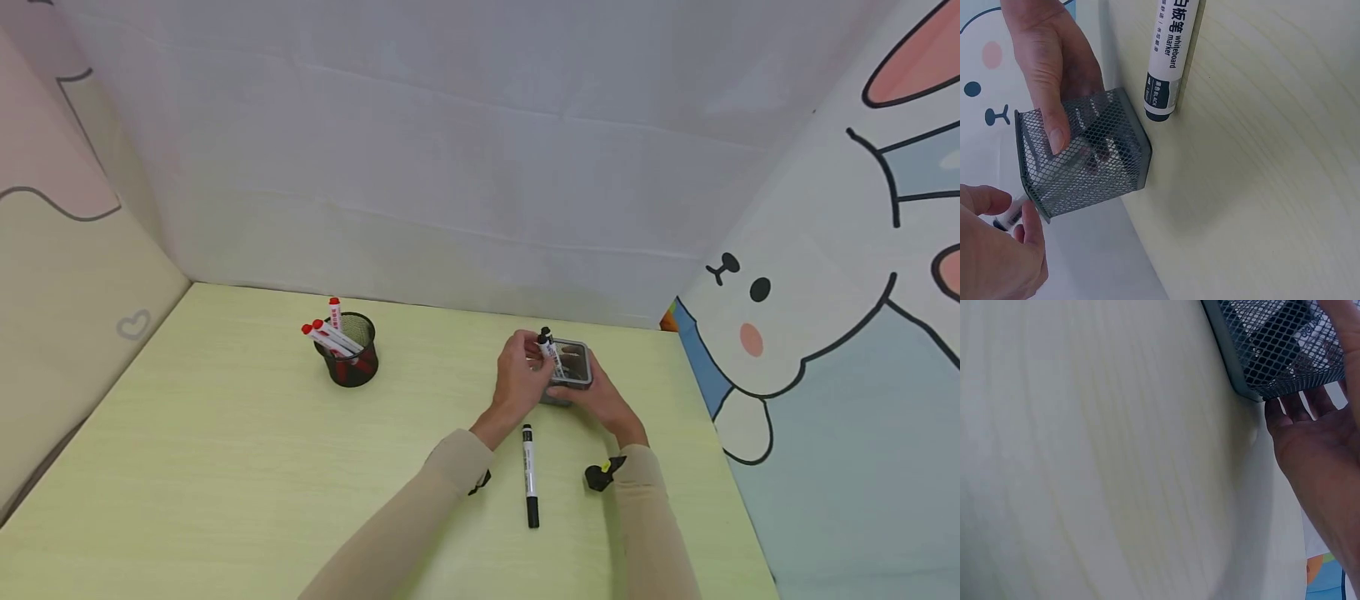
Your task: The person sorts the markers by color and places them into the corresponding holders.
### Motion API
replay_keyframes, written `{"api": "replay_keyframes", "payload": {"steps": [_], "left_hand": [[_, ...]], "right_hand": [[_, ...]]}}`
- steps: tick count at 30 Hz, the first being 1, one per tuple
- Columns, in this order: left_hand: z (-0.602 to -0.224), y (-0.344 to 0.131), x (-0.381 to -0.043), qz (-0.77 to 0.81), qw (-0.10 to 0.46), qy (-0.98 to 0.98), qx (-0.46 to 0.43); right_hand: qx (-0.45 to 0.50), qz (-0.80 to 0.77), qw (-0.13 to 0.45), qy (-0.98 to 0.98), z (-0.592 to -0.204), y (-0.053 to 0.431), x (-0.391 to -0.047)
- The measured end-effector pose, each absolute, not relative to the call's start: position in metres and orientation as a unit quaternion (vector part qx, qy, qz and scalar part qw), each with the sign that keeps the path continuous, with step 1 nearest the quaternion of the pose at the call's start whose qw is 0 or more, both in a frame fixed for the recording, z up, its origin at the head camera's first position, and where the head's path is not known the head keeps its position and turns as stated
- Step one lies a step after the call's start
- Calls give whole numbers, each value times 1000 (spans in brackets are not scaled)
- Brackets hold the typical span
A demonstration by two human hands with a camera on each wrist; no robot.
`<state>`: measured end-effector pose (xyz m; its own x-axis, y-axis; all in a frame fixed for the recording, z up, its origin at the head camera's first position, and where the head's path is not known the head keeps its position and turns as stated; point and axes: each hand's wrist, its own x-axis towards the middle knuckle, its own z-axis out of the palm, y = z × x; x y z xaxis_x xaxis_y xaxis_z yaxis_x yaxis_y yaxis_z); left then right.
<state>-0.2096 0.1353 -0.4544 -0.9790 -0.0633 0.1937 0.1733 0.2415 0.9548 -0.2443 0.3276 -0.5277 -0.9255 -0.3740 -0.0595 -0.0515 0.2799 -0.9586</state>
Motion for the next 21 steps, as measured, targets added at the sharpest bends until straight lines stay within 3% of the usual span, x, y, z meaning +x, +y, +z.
{"api": "replay_keyframes", "payload": {"steps": [21], "left_hand": [[-452, 128, -205, -609, 99, -787, -13]], "right_hand": [[-116, -574, 141, 798, -527, 327, -244]]}}
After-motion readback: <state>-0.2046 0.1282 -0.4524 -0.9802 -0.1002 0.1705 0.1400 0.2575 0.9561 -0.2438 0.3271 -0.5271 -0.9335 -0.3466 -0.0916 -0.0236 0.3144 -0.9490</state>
